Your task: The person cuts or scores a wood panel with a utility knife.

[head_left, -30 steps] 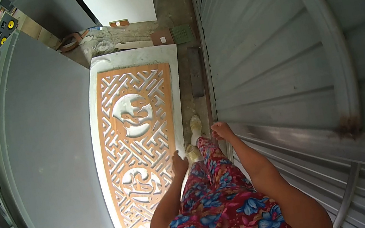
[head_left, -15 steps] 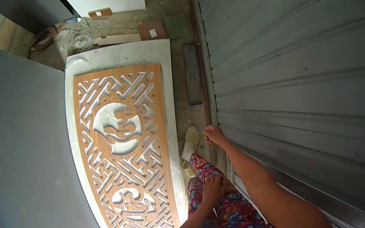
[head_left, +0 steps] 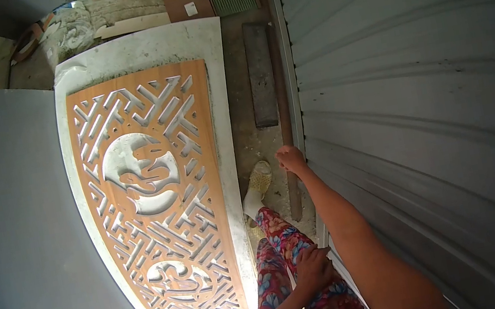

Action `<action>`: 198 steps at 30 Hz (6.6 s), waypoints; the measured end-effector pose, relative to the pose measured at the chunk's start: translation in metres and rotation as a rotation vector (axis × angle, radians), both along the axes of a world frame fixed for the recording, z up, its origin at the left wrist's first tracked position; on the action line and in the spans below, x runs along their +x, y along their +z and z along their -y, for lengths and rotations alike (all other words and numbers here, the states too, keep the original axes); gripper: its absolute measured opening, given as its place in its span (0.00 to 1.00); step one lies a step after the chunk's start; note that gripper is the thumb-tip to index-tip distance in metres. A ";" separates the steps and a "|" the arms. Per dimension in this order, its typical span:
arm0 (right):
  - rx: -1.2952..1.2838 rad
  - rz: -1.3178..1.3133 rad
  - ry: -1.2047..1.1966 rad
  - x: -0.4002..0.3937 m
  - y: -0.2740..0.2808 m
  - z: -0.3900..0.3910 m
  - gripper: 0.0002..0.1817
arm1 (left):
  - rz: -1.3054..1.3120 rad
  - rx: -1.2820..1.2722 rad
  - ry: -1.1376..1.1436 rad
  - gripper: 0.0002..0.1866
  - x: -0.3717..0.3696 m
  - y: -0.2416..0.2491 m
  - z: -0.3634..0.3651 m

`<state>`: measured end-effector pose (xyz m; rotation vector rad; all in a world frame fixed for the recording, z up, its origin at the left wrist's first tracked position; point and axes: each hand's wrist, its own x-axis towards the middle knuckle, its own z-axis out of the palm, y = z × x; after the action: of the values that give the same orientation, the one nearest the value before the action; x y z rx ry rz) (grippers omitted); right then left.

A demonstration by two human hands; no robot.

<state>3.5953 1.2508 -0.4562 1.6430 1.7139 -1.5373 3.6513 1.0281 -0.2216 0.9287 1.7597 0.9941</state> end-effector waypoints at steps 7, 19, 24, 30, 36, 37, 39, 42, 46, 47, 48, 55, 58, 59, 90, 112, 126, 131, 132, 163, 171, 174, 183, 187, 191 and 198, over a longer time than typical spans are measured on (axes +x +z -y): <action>0.306 0.096 0.103 -0.007 -0.082 -0.022 0.22 | 0.167 0.037 0.042 0.20 -0.007 -0.026 0.005; 0.518 0.262 0.040 -0.076 -0.136 -0.039 0.53 | 0.291 0.178 0.023 0.19 -0.015 -0.047 -0.002; 0.526 0.411 0.079 -0.093 -0.152 -0.042 0.57 | 0.276 0.274 0.053 0.20 -0.015 -0.061 0.003; 0.576 0.409 0.092 -0.098 -0.150 -0.039 0.54 | 0.197 0.342 0.076 0.21 0.001 -0.071 0.015; 0.036 -0.227 -0.215 -0.070 -0.096 -0.012 0.39 | 0.415 0.154 0.116 0.20 -0.016 -0.046 0.002; -0.185 -0.354 -0.338 -0.068 -0.070 -0.005 0.36 | 0.415 0.123 0.119 0.20 -0.020 -0.043 -0.001; -0.365 -0.480 -0.534 -0.054 -0.044 0.005 0.29 | 0.390 0.068 0.108 0.19 -0.019 -0.042 0.003; -0.534 -0.610 -0.722 -0.036 -0.010 0.016 0.23 | 0.252 0.092 0.040 0.18 -0.020 -0.039 0.005; -0.630 -0.608 -0.868 -0.032 0.028 0.015 0.22 | 0.245 0.087 0.119 0.15 -0.018 -0.032 0.005; -0.667 -0.634 -0.867 -0.033 0.040 0.014 0.23 | 0.232 0.084 0.146 0.14 -0.015 -0.031 0.006; -0.706 -0.658 -0.866 -0.032 0.052 0.014 0.23 | 0.228 0.078 0.148 0.13 -0.011 -0.032 0.008; -0.729 -0.507 -0.893 -0.025 0.089 0.021 0.23 | 0.176 -0.021 0.088 0.10 0.006 -0.036 0.018; -0.669 -0.410 -0.895 -0.025 0.100 0.021 0.26 | 0.134 -0.042 0.082 0.09 0.011 -0.031 0.018; -0.707 -0.448 -0.934 -0.024 0.105 0.022 0.27 | 0.120 -0.048 0.083 0.08 0.011 -0.029 0.019; -0.163 -0.052 -0.594 0.006 0.174 0.067 0.38 | 0.118 -0.401 0.342 0.15 -0.016 0.024 0.062; -0.267 -0.423 -0.386 0.014 0.299 0.146 0.41 | 0.239 -0.126 0.794 0.22 -0.117 0.075 0.031; 0.276 -0.530 0.104 0.038 0.317 0.203 0.45 | 0.126 -0.270 0.660 0.29 -0.126 0.081 0.036; 0.486 -0.488 0.176 0.035 0.332 0.209 0.44 | 0.332 -0.008 0.732 0.28 -0.129 0.063 0.057; 0.422 -0.502 0.093 0.039 0.314 0.212 0.43 | 0.396 0.021 0.734 0.28 -0.132 0.072 0.060; -0.641 -0.575 -0.486 0.045 0.307 0.168 0.25 | 1.069 0.161 0.802 0.21 -0.116 0.095 0.067; -0.625 -0.511 -0.582 0.019 0.288 0.121 0.25 | 0.967 -0.009 0.743 0.22 -0.143 0.054 0.015; -0.573 -0.536 -0.589 0.007 0.266 0.103 0.25 | 0.870 -0.075 0.711 0.23 -0.154 0.031 -0.008; -0.460 -0.586 -0.700 -0.026 0.202 0.065 0.23 | 0.821 -0.215 0.588 0.32 -0.199 0.014 -0.067; -0.458 -0.589 -0.771 -0.035 0.170 0.052 0.22 | 0.892 -0.226 0.619 0.35 -0.213 -0.032 -0.090; -0.343 -0.604 -0.776 -0.045 0.127 0.041 0.22 | 1.158 -0.120 0.711 0.34 -0.222 -0.082 -0.106; -0.095 -0.491 -0.808 -0.062 0.087 0.027 0.25 | 1.131 -0.026 0.795 0.27 -0.222 -0.143 -0.125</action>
<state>3.5335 1.2238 -0.3697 2.1786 1.1493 -2.5074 3.4297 1.1530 -0.3642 -0.4366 1.0744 1.5449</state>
